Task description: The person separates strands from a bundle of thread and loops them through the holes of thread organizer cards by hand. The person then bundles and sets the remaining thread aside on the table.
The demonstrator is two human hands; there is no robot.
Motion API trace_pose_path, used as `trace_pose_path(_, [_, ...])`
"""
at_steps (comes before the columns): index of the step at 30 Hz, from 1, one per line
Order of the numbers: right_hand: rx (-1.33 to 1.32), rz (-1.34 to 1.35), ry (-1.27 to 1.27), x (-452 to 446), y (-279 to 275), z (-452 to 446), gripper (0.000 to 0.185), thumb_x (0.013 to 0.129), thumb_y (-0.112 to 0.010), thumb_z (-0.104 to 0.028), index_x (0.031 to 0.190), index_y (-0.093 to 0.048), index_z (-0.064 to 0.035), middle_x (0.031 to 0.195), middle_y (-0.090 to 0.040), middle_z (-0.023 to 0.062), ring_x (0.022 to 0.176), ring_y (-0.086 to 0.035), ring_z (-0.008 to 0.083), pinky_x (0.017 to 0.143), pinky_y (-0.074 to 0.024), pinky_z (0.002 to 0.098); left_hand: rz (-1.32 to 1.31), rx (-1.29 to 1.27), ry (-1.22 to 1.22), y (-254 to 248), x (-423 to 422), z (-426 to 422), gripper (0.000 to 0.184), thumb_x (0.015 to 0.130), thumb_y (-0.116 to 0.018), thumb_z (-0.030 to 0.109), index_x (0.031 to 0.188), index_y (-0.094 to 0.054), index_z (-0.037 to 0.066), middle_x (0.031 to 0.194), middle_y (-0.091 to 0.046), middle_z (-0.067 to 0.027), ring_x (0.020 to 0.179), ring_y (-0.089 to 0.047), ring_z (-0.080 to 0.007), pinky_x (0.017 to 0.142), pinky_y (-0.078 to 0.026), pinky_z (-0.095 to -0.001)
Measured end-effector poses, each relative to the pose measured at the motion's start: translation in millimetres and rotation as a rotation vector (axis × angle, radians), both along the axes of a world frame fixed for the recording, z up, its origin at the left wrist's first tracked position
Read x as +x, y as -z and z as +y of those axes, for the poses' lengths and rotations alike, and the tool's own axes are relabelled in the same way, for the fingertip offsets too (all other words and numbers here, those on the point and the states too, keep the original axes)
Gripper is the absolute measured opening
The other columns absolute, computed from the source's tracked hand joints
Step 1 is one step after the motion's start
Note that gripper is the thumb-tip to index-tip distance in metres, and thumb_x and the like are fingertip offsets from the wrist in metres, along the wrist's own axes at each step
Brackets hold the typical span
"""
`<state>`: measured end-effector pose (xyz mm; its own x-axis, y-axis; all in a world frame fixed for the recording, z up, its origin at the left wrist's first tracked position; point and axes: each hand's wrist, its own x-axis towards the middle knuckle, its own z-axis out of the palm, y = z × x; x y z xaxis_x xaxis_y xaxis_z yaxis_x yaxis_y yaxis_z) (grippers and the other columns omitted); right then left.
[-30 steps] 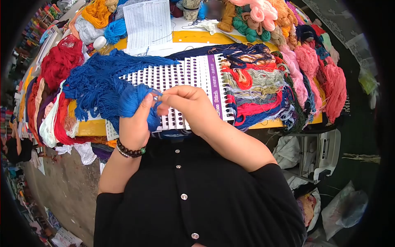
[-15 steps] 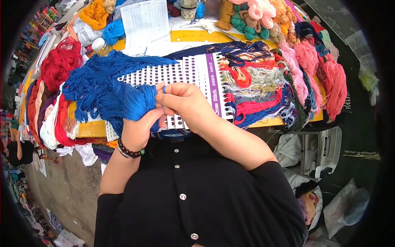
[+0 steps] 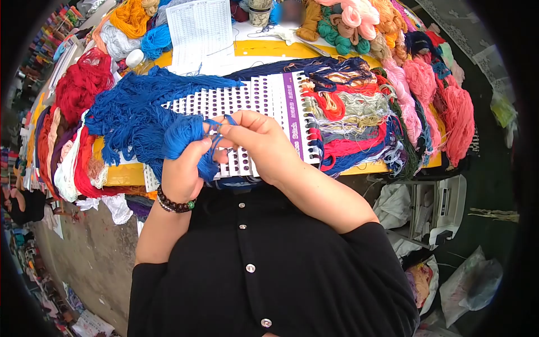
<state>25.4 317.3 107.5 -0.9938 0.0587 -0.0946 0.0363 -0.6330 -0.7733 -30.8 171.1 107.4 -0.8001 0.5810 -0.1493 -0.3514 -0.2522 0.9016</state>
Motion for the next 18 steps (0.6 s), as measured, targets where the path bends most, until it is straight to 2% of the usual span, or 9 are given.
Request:
trace_pose_path(2, [-0.117, -0.020, 0.015, -4.5, 4.8, 3.7, 0.011, 0.088, -0.055, -0.014, 0.087, -0.057, -0.0034, 0.078, -0.062, 0.0048, 0.075, -0.059, 0.0140, 0.075, -0.0448, 0.0277, 0.029, 0.000, -0.088, 4.3, -4.0, -1.6, 0.031, 0.082, -0.045, 0.004, 0.110, -0.054, -0.006, 0.103, -0.062, -0.0168, 0.082, -0.062, -0.0201, 0.074, -0.051, -0.0303])
trace_pose_path(3, [-0.213, -0.053, 0.034, -6.5, 4.2, 6.4, 0.012, 0.088, -0.056, -0.017, 0.085, -0.057, -0.0059, 0.082, -0.063, 0.0042, 0.079, -0.060, 0.0146, 0.079, -0.0444, 0.0285, 0.026, 0.057, -0.029, 4.5, -8.6, -6.9, 0.031, 0.081, -0.045, 0.002, 0.109, -0.055, -0.008, 0.103, -0.063, -0.0174, 0.095, -0.062, -0.0240, 0.088, -0.047, -0.0344])
trace_pose_path(6, [-0.334, -0.049, 0.005, -7.9, 15.5, 20.0, 0.011, 0.087, -0.055, -0.017, 0.081, -0.056, -0.0071, 0.075, -0.059, 0.0036, 0.071, -0.053, 0.0136, 0.074, -0.0414, 0.0275, 0.021, 0.031, -0.030, 1.5, -9.8, -9.8, 0.041, 0.082, -0.044, 0.006, 0.120, -0.045, -0.010, 0.088, -0.064, -0.0168, 0.091, -0.061, -0.0257, 0.092, -0.042, -0.0370])
trace_pose_path(7, [-0.325, -0.008, -0.065, -8.9, 21.0, 22.9, 0.012, 0.087, -0.055, -0.015, 0.078, -0.055, -0.0070, 0.073, -0.057, 0.0034, 0.065, -0.050, 0.0131, 0.070, -0.0405, 0.0268, 0.038, 0.079, 0.057, 3.4, -11.4, -11.2, 0.043, 0.082, -0.044, 0.006, 0.122, -0.043, -0.010, 0.086, -0.065, -0.0168, 0.091, -0.061, -0.0248, 0.093, -0.042, -0.0366])
trace_pose_path(8, [-0.092, -0.010, -0.034, -8.0, 15.0, 18.4, 0.012, 0.084, -0.058, -0.013, 0.076, -0.058, -0.0042, 0.068, -0.056, 0.0017, 0.059, -0.043, 0.0102, 0.062, -0.0370, 0.0249, 0.055, 0.127, 0.145, 5.7, -12.2, -11.5, 0.046, 0.081, -0.044, 0.006, 0.124, -0.042, -0.011, 0.085, -0.065, -0.0168, 0.091, -0.061, -0.0240, 0.093, -0.041, -0.0363])
trace_pose_path(10, [0.057, -0.130, -0.029, -2.5, -8.0, 5.0, 0.012, 0.081, -0.061, -0.012, 0.076, -0.060, -0.0007, 0.065, -0.056, 0.0021, 0.058, -0.045, 0.0083, 0.058, -0.0344, 0.0221, 0.115, 0.043, 0.171, 6.1, -7.3, -5.8, 0.048, 0.080, -0.044, 0.004, 0.126, -0.042, -0.010, 0.095, -0.064, -0.0151, 0.096, -0.059, -0.0211, 0.094, -0.041, -0.0341])
trace_pose_path(12, [0.043, -0.064, -0.078, -5.6, 2.4, 1.6, 0.012, 0.079, -0.063, -0.011, 0.081, -0.062, 0.0010, 0.065, -0.057, 0.0031, 0.058, -0.047, 0.0075, 0.057, -0.0343, 0.0210, 0.161, -0.015, 0.008, -1.9, 2.8, 6.0, 0.042, 0.079, -0.045, -0.003, 0.121, -0.050, -0.007, 0.107, -0.061, -0.0135, 0.099, -0.058, -0.0182, 0.090, -0.043, -0.0287])
trace_pose_path(14, [0.214, -0.079, -0.057, -6.8, 6.4, -0.8, 0.010, 0.080, -0.061, -0.009, 0.081, -0.062, 0.0009, 0.065, -0.057, 0.0040, 0.057, -0.049, 0.0082, 0.056, -0.0359, 0.0214, 0.183, -0.037, 0.069, 4.3, -0.4, 1.8, 0.044, 0.079, -0.045, -0.006, 0.123, -0.049, -0.006, 0.115, -0.057, -0.0123, 0.104, -0.054, -0.0166, 0.092, -0.042, -0.0288])
trace_pose_path(18, [0.183, -0.077, -0.071, -5.4, 7.2, 0.5, 0.008, 0.081, -0.060, -0.007, 0.083, -0.062, 0.0015, 0.067, -0.059, 0.0036, 0.059, -0.051, 0.0082, 0.057, -0.0391, 0.0218, 0.153, -0.037, 0.095, -0.7, -0.6, -1.1, 0.042, 0.081, -0.046, -0.003, 0.123, -0.048, -0.006, 0.115, -0.057, -0.0143, 0.095, -0.059, -0.0161, 0.075, -0.049, -0.0252])
